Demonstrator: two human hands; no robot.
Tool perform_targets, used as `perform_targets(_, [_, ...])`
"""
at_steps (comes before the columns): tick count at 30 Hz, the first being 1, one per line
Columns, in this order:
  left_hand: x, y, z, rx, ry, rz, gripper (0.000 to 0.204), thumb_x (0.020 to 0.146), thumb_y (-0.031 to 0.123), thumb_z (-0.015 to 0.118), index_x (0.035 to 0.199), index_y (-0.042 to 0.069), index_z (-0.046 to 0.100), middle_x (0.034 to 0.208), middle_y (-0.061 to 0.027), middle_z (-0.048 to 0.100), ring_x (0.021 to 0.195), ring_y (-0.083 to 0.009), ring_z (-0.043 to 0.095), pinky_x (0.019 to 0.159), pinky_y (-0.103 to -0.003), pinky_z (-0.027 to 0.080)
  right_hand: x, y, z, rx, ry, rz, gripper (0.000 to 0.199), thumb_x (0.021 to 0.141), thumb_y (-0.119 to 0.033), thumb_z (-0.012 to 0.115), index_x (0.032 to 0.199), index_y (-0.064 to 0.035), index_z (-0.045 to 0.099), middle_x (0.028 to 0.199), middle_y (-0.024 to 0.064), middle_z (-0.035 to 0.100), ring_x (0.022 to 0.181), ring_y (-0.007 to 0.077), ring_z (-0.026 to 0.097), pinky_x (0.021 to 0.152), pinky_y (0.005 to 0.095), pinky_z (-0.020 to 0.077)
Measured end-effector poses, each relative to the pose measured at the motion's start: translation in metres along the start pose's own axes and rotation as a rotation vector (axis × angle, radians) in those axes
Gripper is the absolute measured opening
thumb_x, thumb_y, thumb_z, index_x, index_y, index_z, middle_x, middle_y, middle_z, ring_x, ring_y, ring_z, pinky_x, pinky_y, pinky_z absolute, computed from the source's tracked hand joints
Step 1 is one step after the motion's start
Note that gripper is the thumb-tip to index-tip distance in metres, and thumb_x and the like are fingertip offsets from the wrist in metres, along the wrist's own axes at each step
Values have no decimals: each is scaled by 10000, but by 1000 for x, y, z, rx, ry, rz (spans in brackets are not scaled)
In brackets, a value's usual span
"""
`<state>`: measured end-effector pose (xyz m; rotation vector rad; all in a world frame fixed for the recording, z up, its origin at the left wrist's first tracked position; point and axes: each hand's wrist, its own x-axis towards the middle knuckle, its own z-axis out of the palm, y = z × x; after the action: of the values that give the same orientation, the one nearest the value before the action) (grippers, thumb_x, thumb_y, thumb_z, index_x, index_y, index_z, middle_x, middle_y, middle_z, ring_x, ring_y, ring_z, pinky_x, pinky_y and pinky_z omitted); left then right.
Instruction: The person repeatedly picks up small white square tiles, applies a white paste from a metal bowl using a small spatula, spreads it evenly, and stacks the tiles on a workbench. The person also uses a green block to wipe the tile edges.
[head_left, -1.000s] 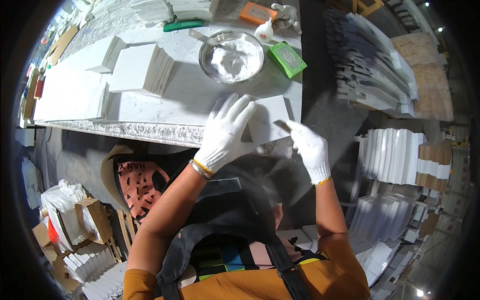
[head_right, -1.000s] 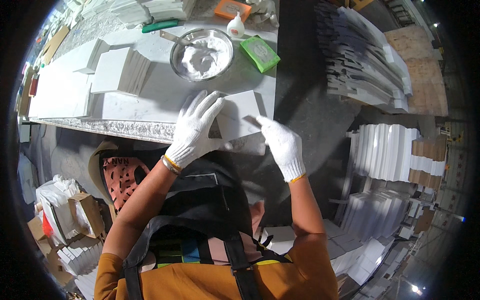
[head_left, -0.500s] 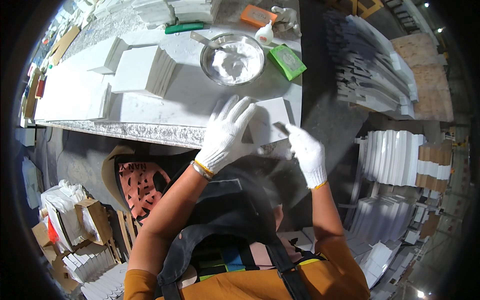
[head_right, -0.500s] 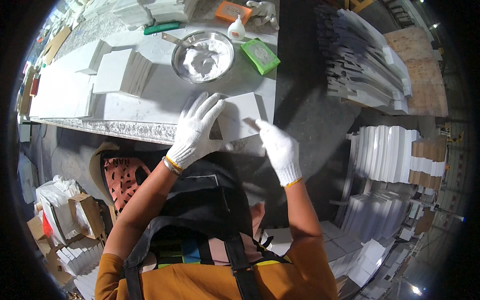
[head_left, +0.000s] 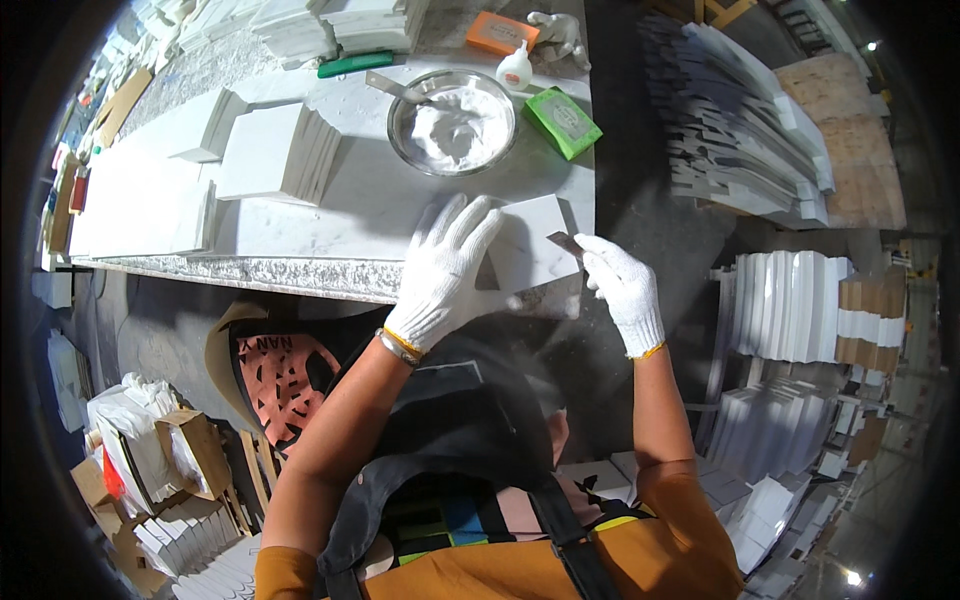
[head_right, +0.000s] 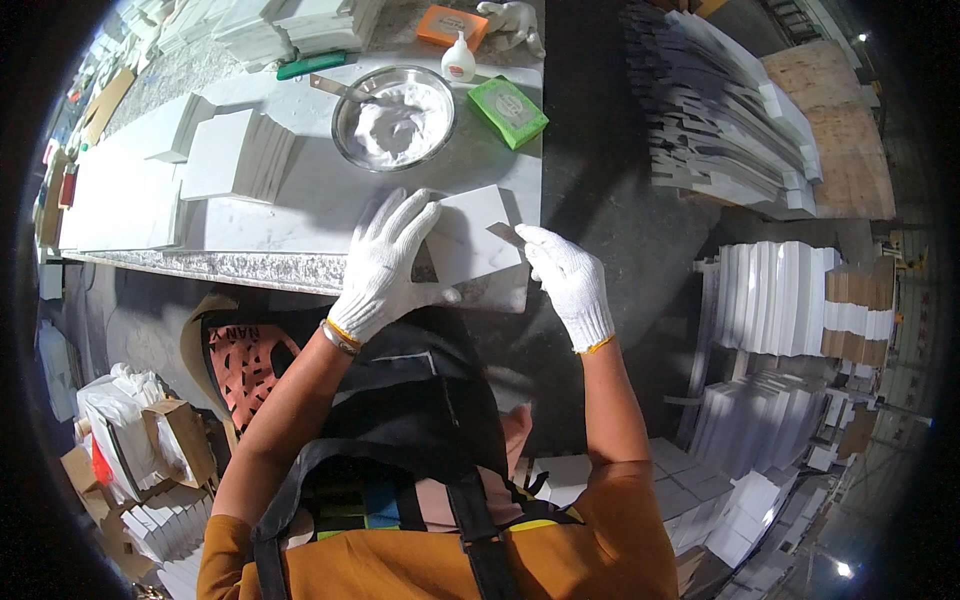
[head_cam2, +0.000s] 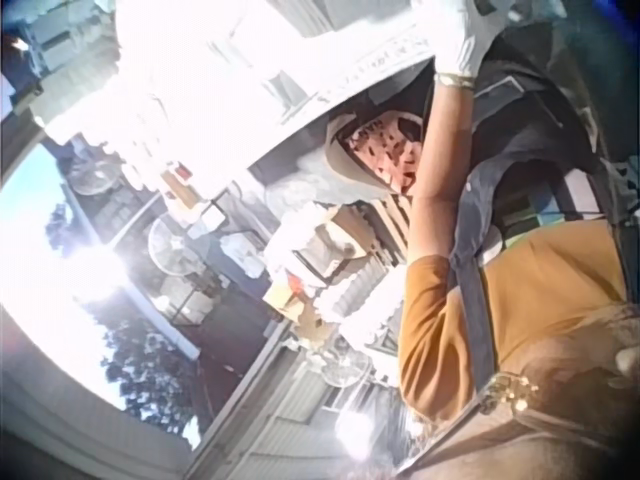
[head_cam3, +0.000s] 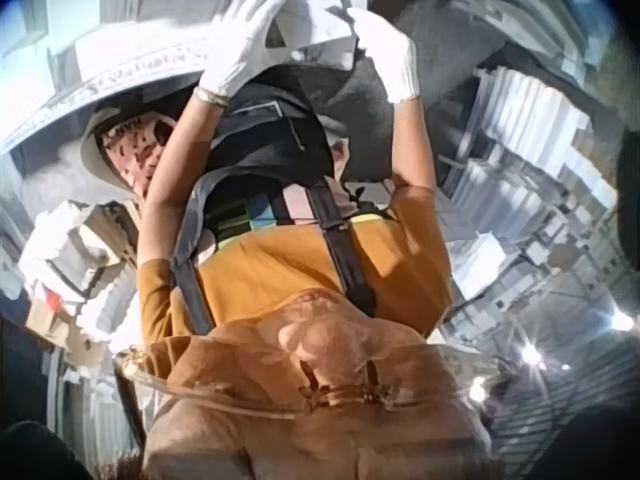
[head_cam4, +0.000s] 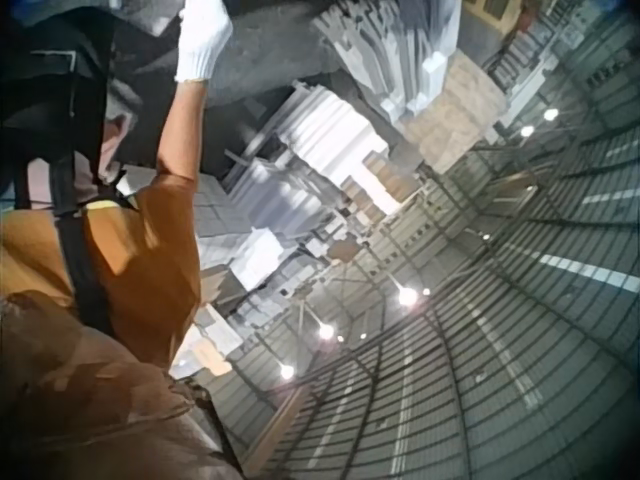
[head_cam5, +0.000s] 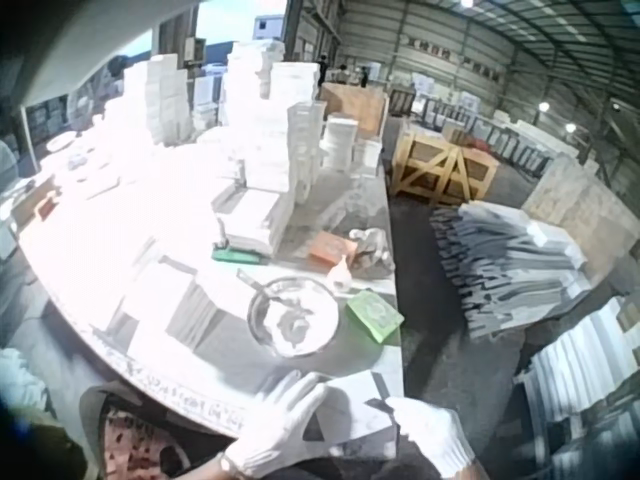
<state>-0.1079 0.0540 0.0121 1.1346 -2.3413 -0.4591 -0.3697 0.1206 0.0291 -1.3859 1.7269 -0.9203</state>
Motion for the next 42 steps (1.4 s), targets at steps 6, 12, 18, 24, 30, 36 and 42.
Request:
perform_targets(6, [-1,1,-2,-14,-15,-21,955,568,373,916,1389,79,527,1473,-152,491,1377,-384,441,1171,-533,312,-15,1,2,-46,-25,-60,262,968,-118,658,1209,-34,718,1077,70,763,710,77,647,608,238,518])
perform_targets(12, [-1,2,-3,-13,-48,-25,995,572,381,923,1428,82,514,1509,-154,468,1414,-393,403,1164,-520,319,-46,-1,5,5,-30,18,250,966,-101,661,1198,-34,723,1073,77,764,707,88,657,627,245,533])
perform_targets(18, [-8,3,-10,-54,11,-15,929,619,371,911,1409,65,529,1478,-173,501,1380,-388,448,1128,-509,367,-67,-8,21,326,-55,164,347,993,-85,593,1335,-43,634,941,49,726,733,72,634,656,231,532])
perform_targets(24, [-39,39,-45,-494,-92,-195,488,823,316,812,1171,2,677,1064,-147,683,942,-258,672,807,-360,536,-76,-38,56,480,-234,-17,632,907,96,515,1520,-36,435,1266,137,674,999,145,674,868,275,545])
perform_targets(30, [-51,48,-45,-949,-322,-772,256,926,200,724,1030,-34,728,864,-69,734,793,-100,649,705,-270,524,-74,-33,79,107,-162,-423,614,915,2,646,1498,-39,457,1243,190,682,938,287,731,787,318,580])
perform_targets(36, [-45,39,-41,-849,-174,-715,273,919,254,746,974,-12,721,811,-65,716,717,-99,619,674,-273,514,-77,-28,38,123,-197,-94,606,937,-1,645,1510,-33,448,1000,80,725,811,98,655,781,252,539])
perform_targets(42, [-21,15,-34,-257,117,-229,362,749,239,862,985,37,675,1076,-158,688,928,-295,672,795,-372,543,-62,-8,-7,366,88,191,280,1007,-120,557,1256,-12,626,908,79,730,733,79,657,652,215,510])
